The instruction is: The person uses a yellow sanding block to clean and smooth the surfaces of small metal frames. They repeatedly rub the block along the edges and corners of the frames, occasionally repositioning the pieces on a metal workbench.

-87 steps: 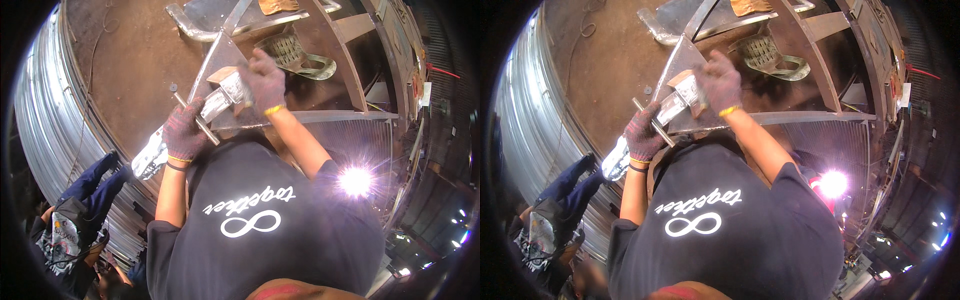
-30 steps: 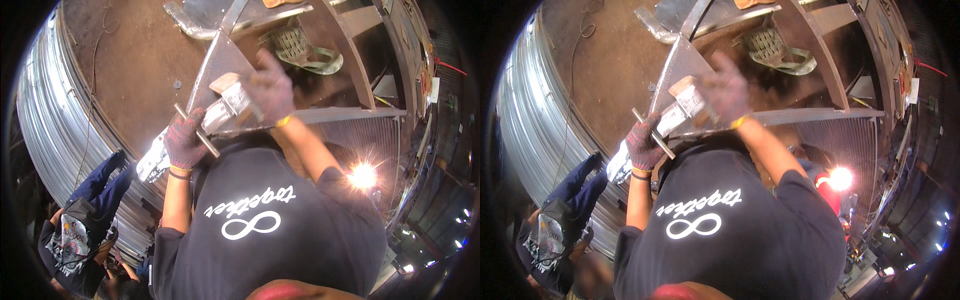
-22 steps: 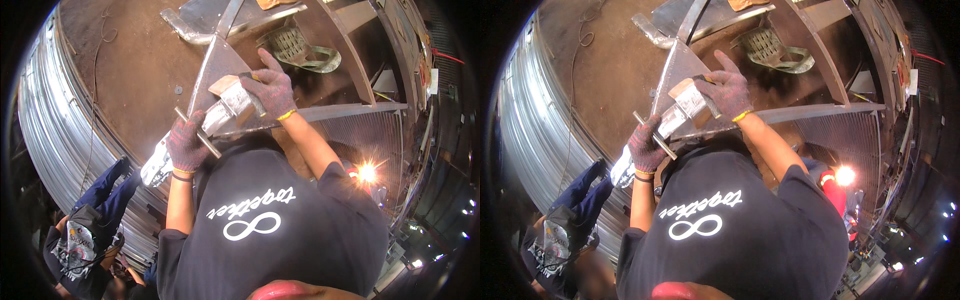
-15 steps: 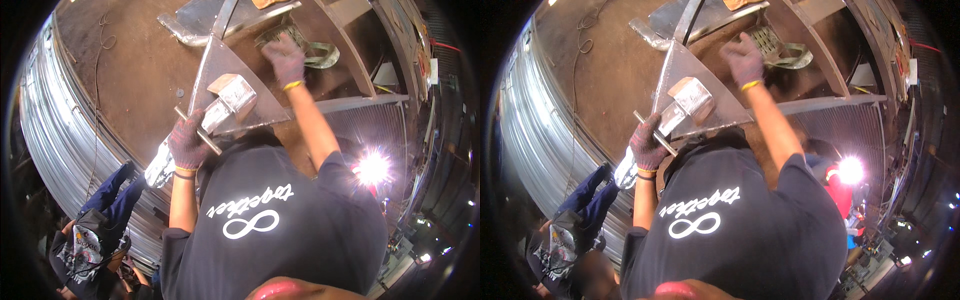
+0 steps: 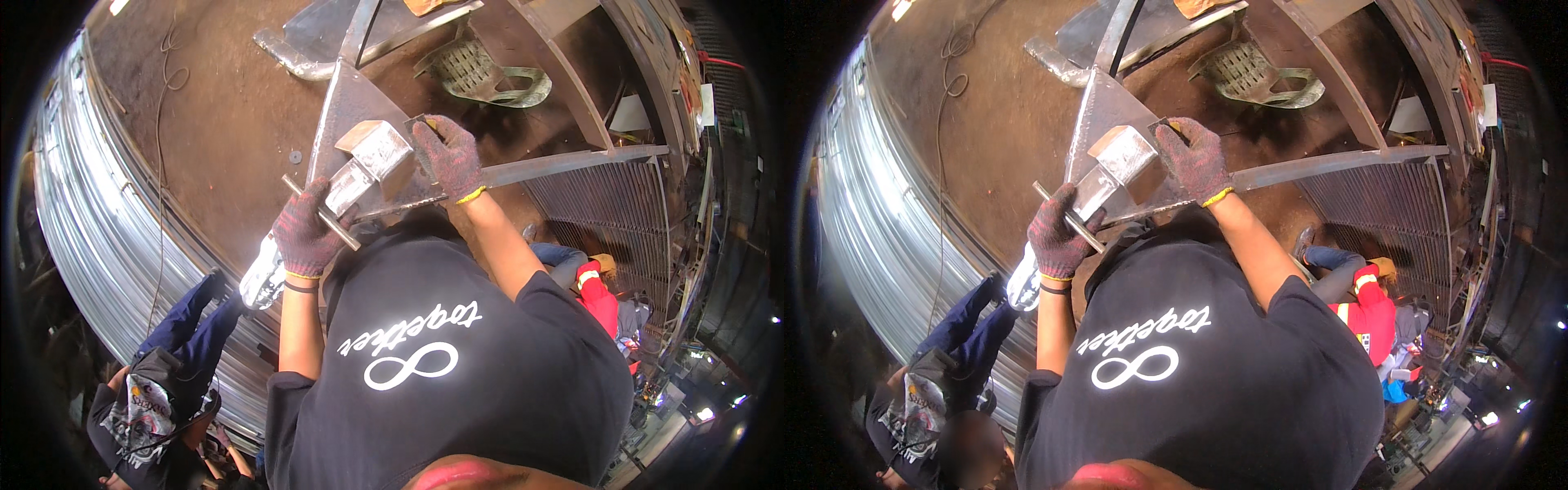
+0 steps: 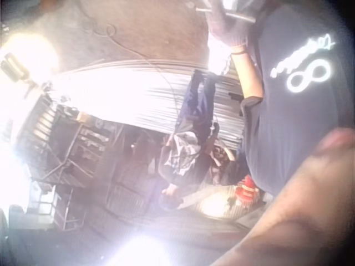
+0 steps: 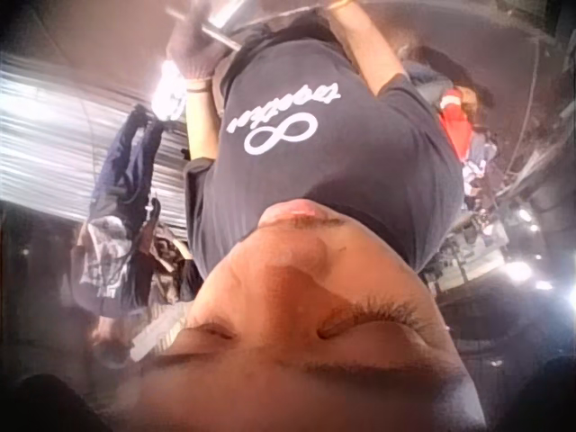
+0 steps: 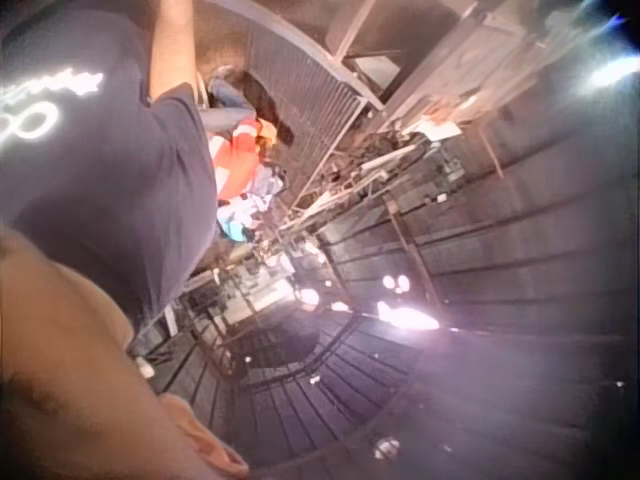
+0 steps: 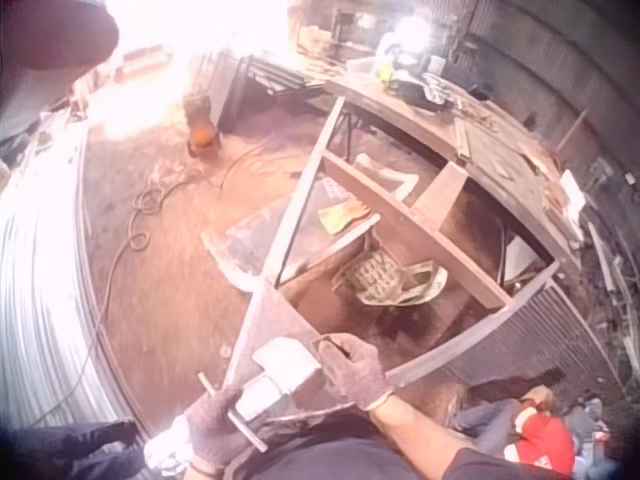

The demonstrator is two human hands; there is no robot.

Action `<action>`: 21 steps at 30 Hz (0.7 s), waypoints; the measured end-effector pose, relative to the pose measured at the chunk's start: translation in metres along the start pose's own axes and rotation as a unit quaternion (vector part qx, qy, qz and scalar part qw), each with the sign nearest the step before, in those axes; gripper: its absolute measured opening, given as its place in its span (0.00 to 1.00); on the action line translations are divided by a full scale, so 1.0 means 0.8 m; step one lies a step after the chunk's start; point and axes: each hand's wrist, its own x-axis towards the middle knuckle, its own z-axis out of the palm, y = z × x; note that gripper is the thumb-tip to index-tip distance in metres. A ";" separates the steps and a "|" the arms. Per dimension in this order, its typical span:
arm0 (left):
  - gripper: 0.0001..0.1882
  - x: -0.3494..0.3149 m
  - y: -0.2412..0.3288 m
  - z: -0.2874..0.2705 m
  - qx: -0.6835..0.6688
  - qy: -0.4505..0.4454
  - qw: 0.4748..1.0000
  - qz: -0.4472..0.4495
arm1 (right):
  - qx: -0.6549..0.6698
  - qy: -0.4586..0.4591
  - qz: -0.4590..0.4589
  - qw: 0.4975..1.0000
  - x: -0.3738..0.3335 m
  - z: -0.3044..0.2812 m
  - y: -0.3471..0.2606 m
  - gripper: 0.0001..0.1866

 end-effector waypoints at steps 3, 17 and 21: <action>0.36 0.013 0.012 -0.013 -0.015 -0.030 0.999 -0.014 | 0.041 -0.062 0.046 0.996 0.005 -0.009 -0.014 0.14; 0.38 0.032 0.045 -0.048 0.231 -0.018 0.936 0.265 | 0.130 -0.060 0.067 0.987 0.004 -0.056 -0.084 0.13; 0.36 0.046 0.034 -0.025 0.240 -0.007 0.918 0.316 | -0.118 -0.046 -0.103 0.987 0.019 -0.057 -0.069 0.15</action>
